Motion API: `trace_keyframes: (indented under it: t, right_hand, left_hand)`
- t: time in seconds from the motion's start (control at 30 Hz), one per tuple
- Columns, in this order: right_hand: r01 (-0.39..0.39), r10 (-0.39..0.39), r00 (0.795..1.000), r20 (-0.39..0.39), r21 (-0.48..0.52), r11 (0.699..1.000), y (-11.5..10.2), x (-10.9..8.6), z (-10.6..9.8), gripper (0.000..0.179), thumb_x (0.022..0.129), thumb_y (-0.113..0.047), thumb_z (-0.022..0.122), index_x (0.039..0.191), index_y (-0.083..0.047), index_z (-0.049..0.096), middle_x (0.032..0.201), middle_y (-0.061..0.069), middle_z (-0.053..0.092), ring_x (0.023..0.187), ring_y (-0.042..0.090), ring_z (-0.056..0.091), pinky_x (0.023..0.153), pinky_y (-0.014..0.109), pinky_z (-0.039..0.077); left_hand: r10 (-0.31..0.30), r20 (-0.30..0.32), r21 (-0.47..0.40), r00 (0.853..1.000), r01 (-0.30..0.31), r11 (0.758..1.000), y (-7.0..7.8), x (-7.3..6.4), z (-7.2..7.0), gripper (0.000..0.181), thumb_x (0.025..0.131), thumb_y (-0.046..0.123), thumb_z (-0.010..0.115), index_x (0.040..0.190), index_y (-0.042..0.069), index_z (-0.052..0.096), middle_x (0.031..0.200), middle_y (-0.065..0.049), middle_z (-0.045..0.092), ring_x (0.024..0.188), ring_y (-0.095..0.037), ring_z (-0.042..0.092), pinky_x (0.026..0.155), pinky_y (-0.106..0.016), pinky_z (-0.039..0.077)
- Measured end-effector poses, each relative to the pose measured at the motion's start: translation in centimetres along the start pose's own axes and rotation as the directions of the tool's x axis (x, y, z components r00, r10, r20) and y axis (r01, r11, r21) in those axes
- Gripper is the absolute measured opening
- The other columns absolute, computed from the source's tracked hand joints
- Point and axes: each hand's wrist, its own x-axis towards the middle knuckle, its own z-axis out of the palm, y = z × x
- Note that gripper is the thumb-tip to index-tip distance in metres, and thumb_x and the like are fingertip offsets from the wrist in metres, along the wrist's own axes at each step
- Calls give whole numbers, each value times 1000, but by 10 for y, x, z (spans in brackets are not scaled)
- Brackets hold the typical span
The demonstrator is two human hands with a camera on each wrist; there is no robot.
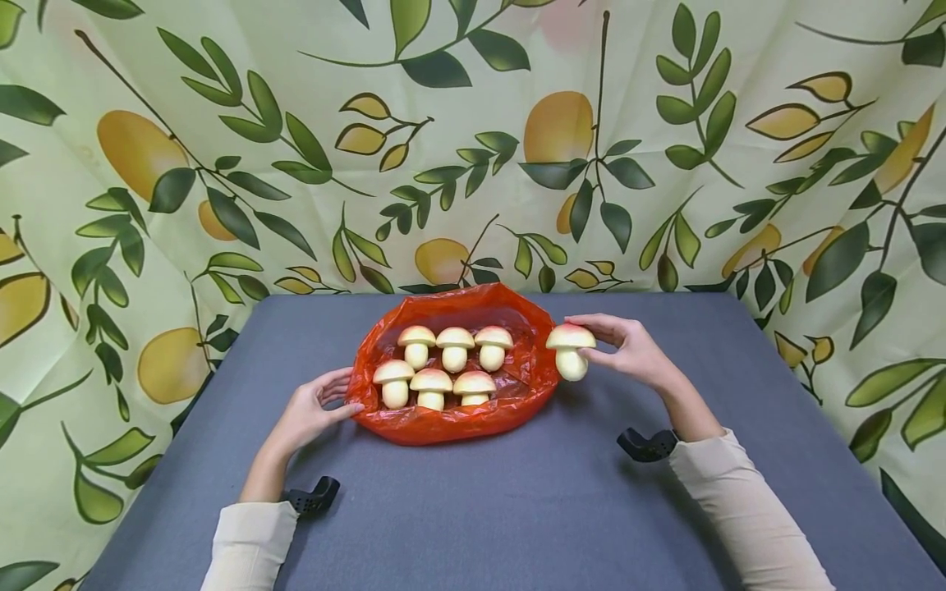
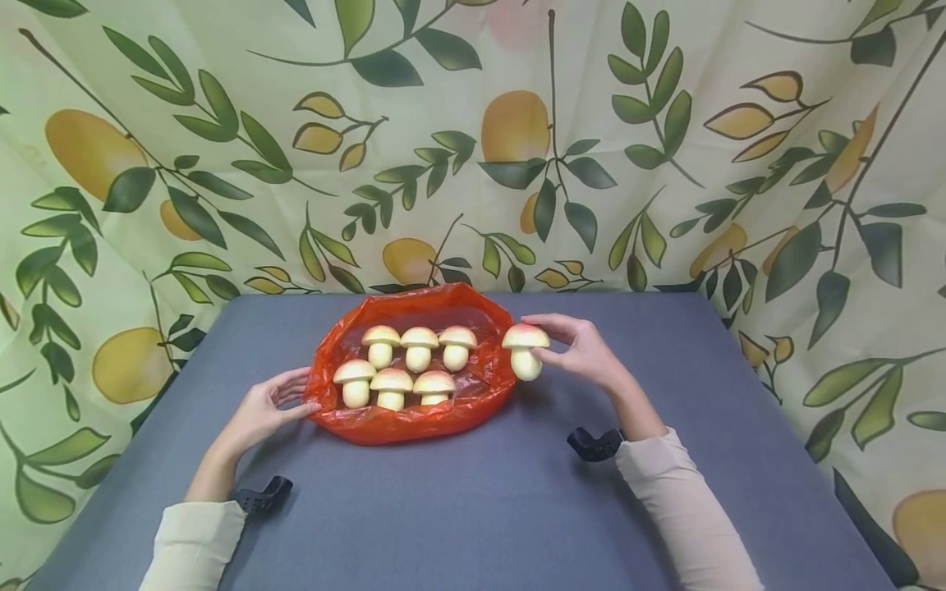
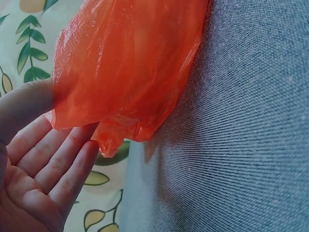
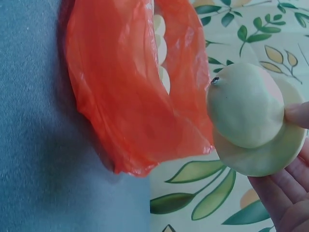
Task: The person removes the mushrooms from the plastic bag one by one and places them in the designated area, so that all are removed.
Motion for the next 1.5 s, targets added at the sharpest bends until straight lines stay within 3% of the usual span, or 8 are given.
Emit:
trace_keyframes:
  t: [0.13, 0.23, 0.53, 1.17, 1.5]
  right_hand:
    - [5, -5, 1000, -7, 13, 1000, 3, -1, -5, 44, 84, 3, 69, 126, 7, 58, 123, -14, 65, 110, -14, 57, 94, 3, 45]
    - [13, -12, 1000, -11, 27, 1000, 7, -2, -8, 43, 84, 5, 68, 125, 9, 57, 119, -27, 61, 109, -14, 57, 94, 3, 45]
    - [2, 0, 999, -36, 74, 997, 22, -4, -15, 44, 82, 10, 66, 124, 15, 54, 116, -28, 62, 107, -13, 58, 93, 3, 45]
    - [-82, 93, 994, -65, 158, 984, 54, -3, -15, 44, 83, 9, 66, 124, 18, 51, 113, -28, 64, 104, -13, 60, 91, 2, 45]
    - [-171, 186, 980, -65, 182, 968, 67, -1, -13, 47, 84, 4, 67, 126, 18, 50, 110, -28, 63, 103, -14, 59, 90, 1, 45]
  left_hand:
    - [8, -2, 4, 1000, -8, 1000, 1, 0, -1, 59, 83, 10, 75, 134, -6, 50, 121, -27, 64, 97, 14, 56, 89, -6, 48]
    - [14, -4, -2, 1000, -14, 1000, 2, -1, -2, 59, 83, 10, 74, 134, -6, 50, 120, -27, 64, 97, 14, 56, 88, -5, 48]
    - [20, -9, -14, 1000, -20, 1000, 0, 0, 0, 58, 83, 8, 74, 133, -7, 50, 120, -28, 64, 96, 16, 55, 89, -5, 47]
    - [6, -1, 4, 1000, -6, 1000, 3, -1, -2, 58, 83, 9, 74, 134, -6, 50, 120, -25, 65, 100, 3, 61, 95, -29, 55]
    - [2, -1, 2, 1000, -2, 1000, 3, 0, -1, 58, 83, 9, 74, 134, -6, 50, 120, -26, 64, 103, -5, 64, 92, -18, 53]
